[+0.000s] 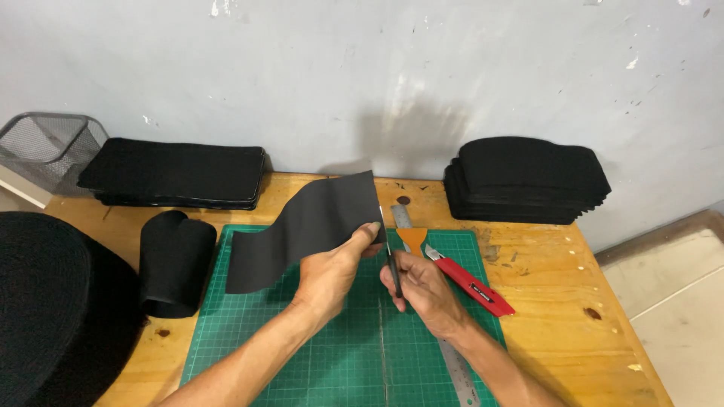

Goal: Cutting black fabric with scissors on a cutting mat

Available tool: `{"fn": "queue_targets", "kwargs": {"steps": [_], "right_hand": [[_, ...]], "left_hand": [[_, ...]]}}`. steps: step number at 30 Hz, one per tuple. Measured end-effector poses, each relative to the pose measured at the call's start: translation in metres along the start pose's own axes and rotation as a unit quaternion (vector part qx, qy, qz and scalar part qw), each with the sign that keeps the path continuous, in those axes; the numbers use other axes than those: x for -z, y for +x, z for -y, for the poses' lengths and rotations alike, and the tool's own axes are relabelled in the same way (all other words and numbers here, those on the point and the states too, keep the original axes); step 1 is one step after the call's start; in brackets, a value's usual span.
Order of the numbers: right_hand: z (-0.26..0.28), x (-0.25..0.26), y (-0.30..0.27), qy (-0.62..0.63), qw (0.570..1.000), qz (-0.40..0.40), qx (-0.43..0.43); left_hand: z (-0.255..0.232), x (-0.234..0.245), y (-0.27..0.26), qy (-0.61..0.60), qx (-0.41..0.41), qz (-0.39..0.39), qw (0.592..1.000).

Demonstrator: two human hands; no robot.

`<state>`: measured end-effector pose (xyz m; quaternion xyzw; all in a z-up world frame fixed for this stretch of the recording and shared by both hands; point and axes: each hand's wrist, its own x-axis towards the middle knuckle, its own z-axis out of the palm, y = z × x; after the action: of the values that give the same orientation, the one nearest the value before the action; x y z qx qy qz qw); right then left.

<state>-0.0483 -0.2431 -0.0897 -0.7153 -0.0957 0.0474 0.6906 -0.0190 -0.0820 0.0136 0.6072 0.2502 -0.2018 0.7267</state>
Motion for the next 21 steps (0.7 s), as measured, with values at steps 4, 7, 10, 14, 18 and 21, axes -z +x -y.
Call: {"fn": "queue_targets", "kwargs": {"steps": [4,7,10,14,18,21], "right_hand": [[-0.002,0.001,0.003,0.003,1.0,-0.006,0.014],[-0.003,0.001,0.004,-0.013,0.999,-0.036,0.0],[-0.004,0.001,0.001,-0.002,0.999,-0.045,-0.016],[0.0,0.001,0.0,0.01,1.0,-0.001,0.002],[0.001,0.002,0.001,-0.007,1.0,0.002,-0.002],[0.002,0.0,0.002,-0.019,1.0,-0.014,0.001]], "left_hand": [[0.002,-0.001,0.001,0.003,-0.002,0.002,1.0],[0.004,-0.002,0.003,-0.003,-0.004,0.0,1.0],[0.003,0.0,0.002,0.005,0.001,0.001,1.0],[0.003,0.001,0.005,0.024,-0.003,-0.005,1.0],[-0.006,0.003,-0.004,0.054,0.016,-0.009,0.998],[-0.008,0.004,-0.006,0.078,0.025,-0.006,0.997]]}}
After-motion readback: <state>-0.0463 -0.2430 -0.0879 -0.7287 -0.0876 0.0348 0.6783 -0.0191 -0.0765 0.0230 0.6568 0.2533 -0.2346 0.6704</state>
